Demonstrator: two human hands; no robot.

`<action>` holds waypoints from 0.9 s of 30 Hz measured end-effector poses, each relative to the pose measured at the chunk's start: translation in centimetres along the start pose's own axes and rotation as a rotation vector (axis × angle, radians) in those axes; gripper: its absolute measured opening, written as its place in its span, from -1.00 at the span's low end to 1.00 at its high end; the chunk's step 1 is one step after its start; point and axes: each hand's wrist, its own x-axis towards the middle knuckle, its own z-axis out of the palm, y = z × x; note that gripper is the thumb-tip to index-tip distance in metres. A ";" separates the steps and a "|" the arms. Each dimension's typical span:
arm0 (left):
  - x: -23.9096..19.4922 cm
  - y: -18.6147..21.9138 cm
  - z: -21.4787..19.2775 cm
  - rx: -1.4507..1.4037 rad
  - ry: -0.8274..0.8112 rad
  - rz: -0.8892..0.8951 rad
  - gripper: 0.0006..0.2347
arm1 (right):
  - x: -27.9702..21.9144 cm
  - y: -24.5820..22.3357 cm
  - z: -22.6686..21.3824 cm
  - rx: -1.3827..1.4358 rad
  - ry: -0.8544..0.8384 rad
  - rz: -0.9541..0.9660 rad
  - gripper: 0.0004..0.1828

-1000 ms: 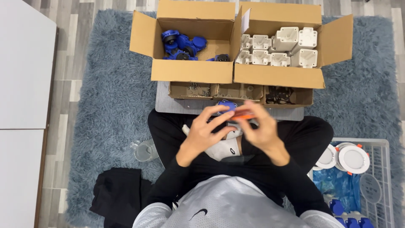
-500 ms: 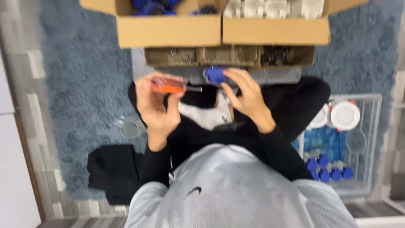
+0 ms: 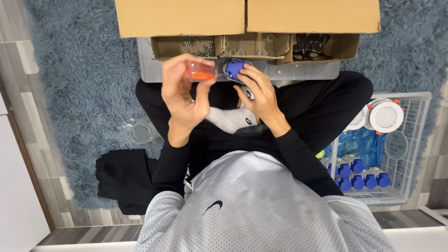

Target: Assembling and inspecting small electrical components using a screwdriver while sitting on the floor.

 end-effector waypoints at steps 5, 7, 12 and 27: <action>2.4 1.5 0.5 0.074 -0.121 -0.021 -0.55 | -0.4 0.0 0.4 0.013 0.033 0.017 -0.66; 3.1 2.7 0.4 0.071 -0.135 -0.137 -0.56 | -0.6 -0.7 -0.3 0.003 -0.042 0.096 -0.63; 4.5 3.0 0.8 -0.011 -0.114 -0.281 -0.63 | -0.9 -0.2 0.3 -0.038 -0.076 0.128 -0.60; 3.7 1.4 2.4 0.115 -0.058 -0.029 -0.68 | -1.3 0.9 1.7 0.039 0.184 -0.061 -0.66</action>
